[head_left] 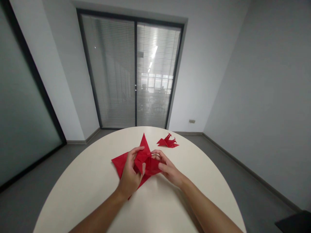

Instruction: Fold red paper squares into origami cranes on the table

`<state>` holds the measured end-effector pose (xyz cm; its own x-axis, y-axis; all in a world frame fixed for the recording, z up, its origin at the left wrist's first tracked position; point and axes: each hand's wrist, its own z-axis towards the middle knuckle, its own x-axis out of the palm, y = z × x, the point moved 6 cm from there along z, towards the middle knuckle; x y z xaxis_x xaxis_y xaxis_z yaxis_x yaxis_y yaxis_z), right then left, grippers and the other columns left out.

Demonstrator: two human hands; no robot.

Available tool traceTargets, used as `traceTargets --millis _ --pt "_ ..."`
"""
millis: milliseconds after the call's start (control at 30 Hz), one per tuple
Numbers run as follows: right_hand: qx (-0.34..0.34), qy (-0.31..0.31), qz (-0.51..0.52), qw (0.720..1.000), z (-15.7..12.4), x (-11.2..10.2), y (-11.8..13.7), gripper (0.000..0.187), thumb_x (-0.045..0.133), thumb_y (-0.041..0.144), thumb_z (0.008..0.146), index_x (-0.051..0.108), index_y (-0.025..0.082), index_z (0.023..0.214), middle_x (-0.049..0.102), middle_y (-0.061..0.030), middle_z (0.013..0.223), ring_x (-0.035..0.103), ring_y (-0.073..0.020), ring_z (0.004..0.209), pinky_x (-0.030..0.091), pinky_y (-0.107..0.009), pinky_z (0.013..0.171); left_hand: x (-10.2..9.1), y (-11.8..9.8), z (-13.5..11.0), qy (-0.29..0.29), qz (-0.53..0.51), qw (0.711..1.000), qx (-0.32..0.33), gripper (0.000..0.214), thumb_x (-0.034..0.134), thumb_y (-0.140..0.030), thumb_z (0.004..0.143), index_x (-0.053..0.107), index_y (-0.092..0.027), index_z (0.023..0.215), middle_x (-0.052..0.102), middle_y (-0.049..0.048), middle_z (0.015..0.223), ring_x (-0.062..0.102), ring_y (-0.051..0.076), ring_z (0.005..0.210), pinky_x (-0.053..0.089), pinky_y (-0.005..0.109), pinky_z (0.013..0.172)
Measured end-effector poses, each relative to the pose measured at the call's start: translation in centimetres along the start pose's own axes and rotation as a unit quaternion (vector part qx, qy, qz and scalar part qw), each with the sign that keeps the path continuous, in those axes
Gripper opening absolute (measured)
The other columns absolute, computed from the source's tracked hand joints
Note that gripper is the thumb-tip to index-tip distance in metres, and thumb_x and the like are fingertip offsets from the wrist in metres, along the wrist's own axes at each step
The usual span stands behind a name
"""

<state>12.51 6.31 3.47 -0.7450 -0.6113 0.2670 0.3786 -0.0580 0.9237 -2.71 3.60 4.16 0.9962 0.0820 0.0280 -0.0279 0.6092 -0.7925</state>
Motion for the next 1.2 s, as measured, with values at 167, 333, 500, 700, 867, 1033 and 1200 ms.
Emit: traceTargets --millis 167,333,500,700,867,1033,1200 --pt "0.042 0.057 0.080 0.994 -0.1 1.4 0.2 0.073 0.071 0.064 0.076 0.051 0.029 0.137 0.059 -0.0092 0.131 0.061 -0.0219 0.105 0.047 -0.034 0.088 0.3 0.1 -0.6 0.050 0.012 0.999 0.010 0.071 0.067 -0.011 0.077 0.044 -0.026 0.143 0.048 0.0109 0.148 0.043 0.029 0.139 0.031 0.046 0.119" --pt "0.021 -0.003 0.017 1.000 0.7 0.8 -0.6 0.046 0.079 0.037 0.079 0.062 0.024 0.121 0.071 -0.0053 0.109 0.067 -0.0179 0.092 0.049 -0.030 0.084 0.5 -0.2 -0.7 0.087 0.030 0.996 0.014 0.069 0.067 -0.010 0.076 0.048 -0.026 0.141 0.048 0.0103 0.149 0.046 0.030 0.136 0.034 0.047 0.117" --pt "0.011 -0.050 0.012 0.999 0.9 0.2 -1.3 0.030 0.079 0.037 0.079 0.069 0.018 0.100 0.074 -0.0042 0.094 0.067 -0.0168 0.082 0.049 -0.028 0.078 0.8 0.4 -1.1 0.077 0.026 0.997 -0.012 0.068 0.071 -0.013 0.076 0.050 -0.028 0.139 0.052 0.0105 0.144 0.057 0.028 0.125 0.044 0.043 0.109" --pt "0.028 -0.087 0.058 0.994 0.7 0.3 -1.5 0.032 0.081 0.037 0.077 0.069 0.017 0.098 0.073 -0.0025 0.087 0.065 -0.0147 0.074 0.048 -0.026 0.073 1.3 0.8 -1.3 0.072 0.038 0.997 -0.013 0.067 0.077 -0.017 0.073 0.052 -0.026 0.134 0.056 0.0119 0.138 0.056 0.029 0.124 0.043 0.044 0.109" --pt "0.005 -0.125 0.051 0.991 0.8 -0.5 -1.4 0.037 0.083 0.038 0.075 0.066 0.018 0.102 0.073 -0.0033 0.093 0.067 -0.0175 0.081 0.049 -0.029 0.079 1.1 0.4 -0.9 0.054 0.018 0.997 -0.043 0.063 0.078 -0.026 0.075 0.053 -0.024 0.133 0.056 0.0124 0.137 0.054 0.029 0.127 0.040 0.044 0.111" --pt "-0.046 -0.167 0.043 0.984 0.9 -1.8 -1.1 0.042 0.085 0.033 0.071 0.062 0.020 0.102 0.072 -0.0016 0.091 0.066 -0.0184 0.082 0.050 -0.031 0.080 1.3 2.6 -1.2 0.016 -0.054 0.984 -0.168 0.046 0.072 -0.039 0.082 0.058 -0.025 0.124 0.063 0.0106 0.131 0.062 0.027 0.119 0.051 0.040 0.100" --pt "-0.051 -0.202 0.036 0.977 0.6 -2.3 -1.1 0.048 0.085 0.033 0.071 0.058 0.021 0.109 0.070 0.0013 0.085 0.065 -0.0168 0.076 0.050 -0.029 0.075 2.2 4.4 -1.7 0.037 -0.093 0.968 -0.229 0.039 0.073 -0.045 0.080 0.069 -0.019 0.108 0.074 0.0118 0.110 0.070 0.028 0.103 0.056 0.040 0.090"
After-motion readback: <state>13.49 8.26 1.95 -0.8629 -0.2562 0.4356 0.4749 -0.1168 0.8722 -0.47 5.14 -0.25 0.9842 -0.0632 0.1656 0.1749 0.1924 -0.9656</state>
